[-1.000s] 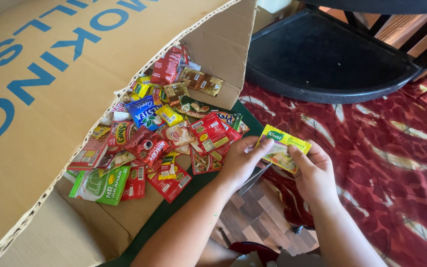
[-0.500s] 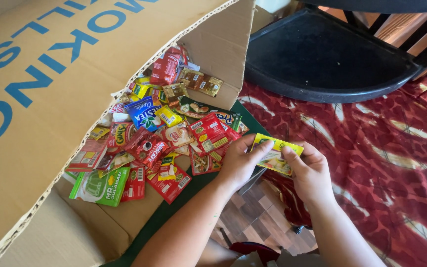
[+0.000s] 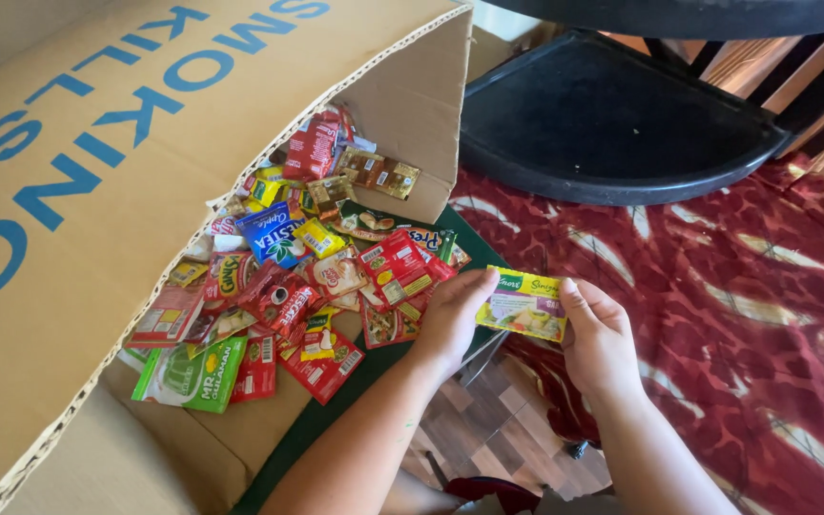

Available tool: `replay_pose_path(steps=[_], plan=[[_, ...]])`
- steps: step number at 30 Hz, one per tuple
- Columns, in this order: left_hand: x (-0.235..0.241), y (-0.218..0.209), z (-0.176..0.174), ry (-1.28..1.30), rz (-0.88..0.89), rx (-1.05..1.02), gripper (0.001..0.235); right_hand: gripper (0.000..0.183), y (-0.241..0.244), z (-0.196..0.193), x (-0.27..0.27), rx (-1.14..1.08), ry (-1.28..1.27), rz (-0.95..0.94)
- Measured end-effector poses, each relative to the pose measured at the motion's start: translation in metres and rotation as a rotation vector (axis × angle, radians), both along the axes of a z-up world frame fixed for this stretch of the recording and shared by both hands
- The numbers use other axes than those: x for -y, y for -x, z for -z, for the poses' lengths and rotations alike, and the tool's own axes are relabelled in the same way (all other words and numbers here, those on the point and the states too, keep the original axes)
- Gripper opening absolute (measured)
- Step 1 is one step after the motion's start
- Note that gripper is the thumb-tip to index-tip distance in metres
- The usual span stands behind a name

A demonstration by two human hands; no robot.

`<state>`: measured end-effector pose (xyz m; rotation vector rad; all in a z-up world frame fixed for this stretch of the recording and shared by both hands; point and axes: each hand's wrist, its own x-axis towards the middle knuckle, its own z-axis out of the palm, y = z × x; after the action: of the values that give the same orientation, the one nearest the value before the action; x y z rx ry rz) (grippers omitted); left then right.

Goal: The person takes various snack packets from a cardboard box and places them onto a black rotating shelf. They handle items such as yellow sachets, green packets, and red snack bags, arranging them on the shelf tiers.

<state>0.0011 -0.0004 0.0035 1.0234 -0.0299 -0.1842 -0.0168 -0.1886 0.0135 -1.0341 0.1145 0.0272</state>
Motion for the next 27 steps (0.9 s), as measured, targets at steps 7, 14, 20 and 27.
replay_pose_path(steps=[7, 14, 20, 27], plan=[[-0.005, -0.005, 0.007, -0.2, -0.046, 0.083, 0.022, 0.025, 0.004, -0.018, 0.004, -0.02, 0.063, 0.043], [-0.007, -0.003, -0.008, -0.28, -0.18, 0.116, 0.019, 0.012, 0.004, -0.022, 0.011, 0.044, 0.185, 0.051], [-0.007, -0.009, 0.005, -0.273, -0.201, 0.162, 0.019, 0.011, 0.006, -0.023, 0.012, 0.104, 0.414, 0.11], [-0.012, -0.013, -0.001, -0.146, -0.127, 0.072, 0.018, 0.009, 0.003, -0.009, 0.025, 0.073, 0.217, 0.016]])
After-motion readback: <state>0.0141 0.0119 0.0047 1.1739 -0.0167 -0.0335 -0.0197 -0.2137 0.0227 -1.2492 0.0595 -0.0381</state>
